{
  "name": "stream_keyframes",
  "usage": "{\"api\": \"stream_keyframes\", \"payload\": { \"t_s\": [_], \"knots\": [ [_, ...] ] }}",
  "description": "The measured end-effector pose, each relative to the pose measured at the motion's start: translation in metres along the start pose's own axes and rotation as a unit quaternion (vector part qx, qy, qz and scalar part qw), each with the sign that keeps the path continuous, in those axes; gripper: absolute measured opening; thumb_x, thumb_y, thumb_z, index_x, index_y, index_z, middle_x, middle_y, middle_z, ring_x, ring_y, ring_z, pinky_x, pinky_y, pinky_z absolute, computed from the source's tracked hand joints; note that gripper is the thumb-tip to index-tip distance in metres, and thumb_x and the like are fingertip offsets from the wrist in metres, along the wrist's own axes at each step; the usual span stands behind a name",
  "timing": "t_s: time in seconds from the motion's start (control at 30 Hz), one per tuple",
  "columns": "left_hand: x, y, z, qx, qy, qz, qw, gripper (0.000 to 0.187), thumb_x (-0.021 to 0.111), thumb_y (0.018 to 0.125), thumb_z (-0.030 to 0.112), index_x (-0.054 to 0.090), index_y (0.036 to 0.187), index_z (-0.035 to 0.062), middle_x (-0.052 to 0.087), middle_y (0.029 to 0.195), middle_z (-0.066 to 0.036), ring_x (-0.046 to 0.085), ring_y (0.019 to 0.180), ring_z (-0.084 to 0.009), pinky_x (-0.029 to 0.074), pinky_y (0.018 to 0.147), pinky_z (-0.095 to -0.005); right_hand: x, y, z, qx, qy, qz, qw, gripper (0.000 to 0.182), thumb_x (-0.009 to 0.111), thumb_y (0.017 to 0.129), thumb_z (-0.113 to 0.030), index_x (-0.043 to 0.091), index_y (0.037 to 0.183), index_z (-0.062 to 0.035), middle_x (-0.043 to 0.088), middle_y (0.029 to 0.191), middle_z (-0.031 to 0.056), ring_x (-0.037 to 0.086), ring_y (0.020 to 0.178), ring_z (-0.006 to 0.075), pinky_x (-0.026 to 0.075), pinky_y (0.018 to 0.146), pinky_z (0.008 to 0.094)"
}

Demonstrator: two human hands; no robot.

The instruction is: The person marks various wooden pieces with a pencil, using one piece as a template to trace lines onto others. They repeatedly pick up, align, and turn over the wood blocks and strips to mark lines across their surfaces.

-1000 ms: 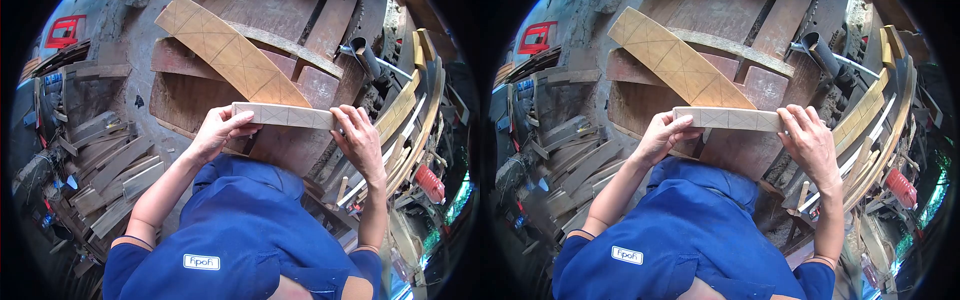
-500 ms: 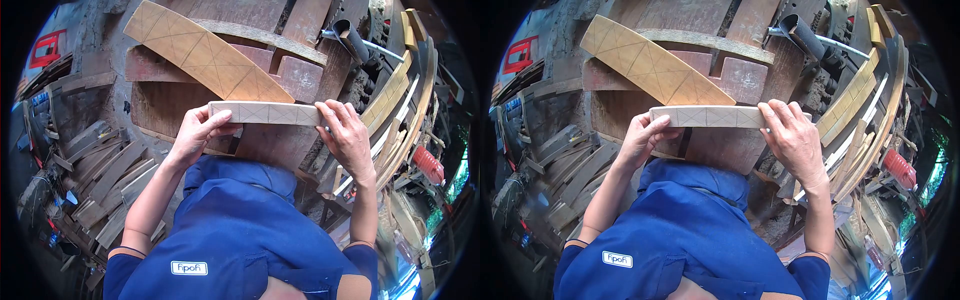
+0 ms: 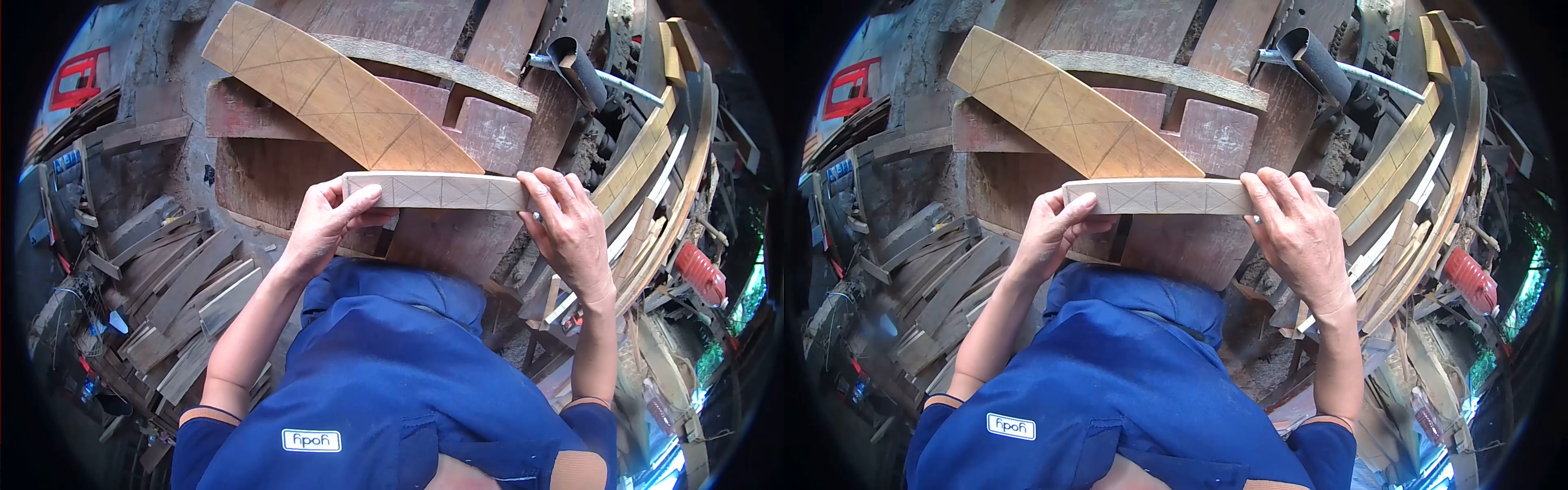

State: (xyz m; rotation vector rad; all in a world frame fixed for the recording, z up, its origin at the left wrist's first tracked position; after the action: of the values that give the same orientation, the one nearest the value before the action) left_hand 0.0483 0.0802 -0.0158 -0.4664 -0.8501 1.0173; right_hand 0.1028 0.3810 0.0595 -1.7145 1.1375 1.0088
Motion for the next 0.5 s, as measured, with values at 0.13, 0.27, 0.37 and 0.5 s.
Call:
{"api": "stream_keyframes", "payload": {
  "t_s": [0.13,0.27,0.37,0.5],
  "knots": [
    [0.0003,0.0005,0.0014,-0.005,0.01,-0.006,1.0,0.043,0.07,0.099,0.028,0.063,0.124,-0.0066,0.07,0.116,-0.015,0.071,0.103,-0.0208,0.059,0.095,-0.0372,0.0005,-0.0003,-0.0002,-0.008,-0.01,0.006,1.0,0.057,0.08,0.075,-0.01,0.061,0.129,-0.0054,0.06,0.119,0.0084,0.06,0.101,0.0258,0.054,0.084,0.0386],
    [0.0003,0.0007,0.0018,-0.003,0.012,-0.006,1.0,0.042,0.069,0.1,0.028,0.063,0.124,-0.0065,0.071,0.115,-0.014,0.071,0.102,-0.0205,0.059,0.094,-0.0368,-0.0005,-0.0001,-0.0015,-0.004,-0.008,0.003,1.0,0.057,0.08,0.075,-0.009,0.061,0.128,-0.0053,0.06,0.118,0.0082,0.061,0.1,0.0259,0.054,0.083,0.0386],
    [-0.0002,0.0016,0.0022,-0.001,0.016,-0.01,1.0,0.042,0.069,0.1,0.027,0.063,0.124,-0.0067,0.071,0.115,-0.014,0.071,0.102,-0.0206,0.059,0.094,-0.0366,-0.001,0.0009,-0.002,0.0,-0.007,0.005,1.0,0.056,0.08,0.076,-0.01,0.061,0.128,-0.0054,0.06,0.118,0.0081,0.061,0.099,0.026,0.054,0.083,0.0386],
    [0.001,0.0012,0.004,-0.003,0.024,-0.009,1.0,0.041,0.068,0.101,0.027,0.063,0.124,-0.0069,0.071,0.115,-0.014,0.071,0.102,-0.0205,0.06,0.093,-0.0365,-0.0003,0.0002,-0.0004,0.003,0.003,-0.001,1.0,0.056,0.08,0.076,-0.01,0.06,0.128,-0.0059,0.06,0.118,0.0082,0.061,0.099,0.026,0.054,0.082,0.0385]
  ]
}}
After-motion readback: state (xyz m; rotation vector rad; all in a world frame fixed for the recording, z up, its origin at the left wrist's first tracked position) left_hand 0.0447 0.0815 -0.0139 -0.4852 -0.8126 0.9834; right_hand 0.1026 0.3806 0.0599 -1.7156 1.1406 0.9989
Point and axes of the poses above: each hand's wrist, its own y-axis towards the middle knuckle, its own x-axis out of the palm, z = x × y, the point moved 3 cm from there along y, towards the middle knuckle
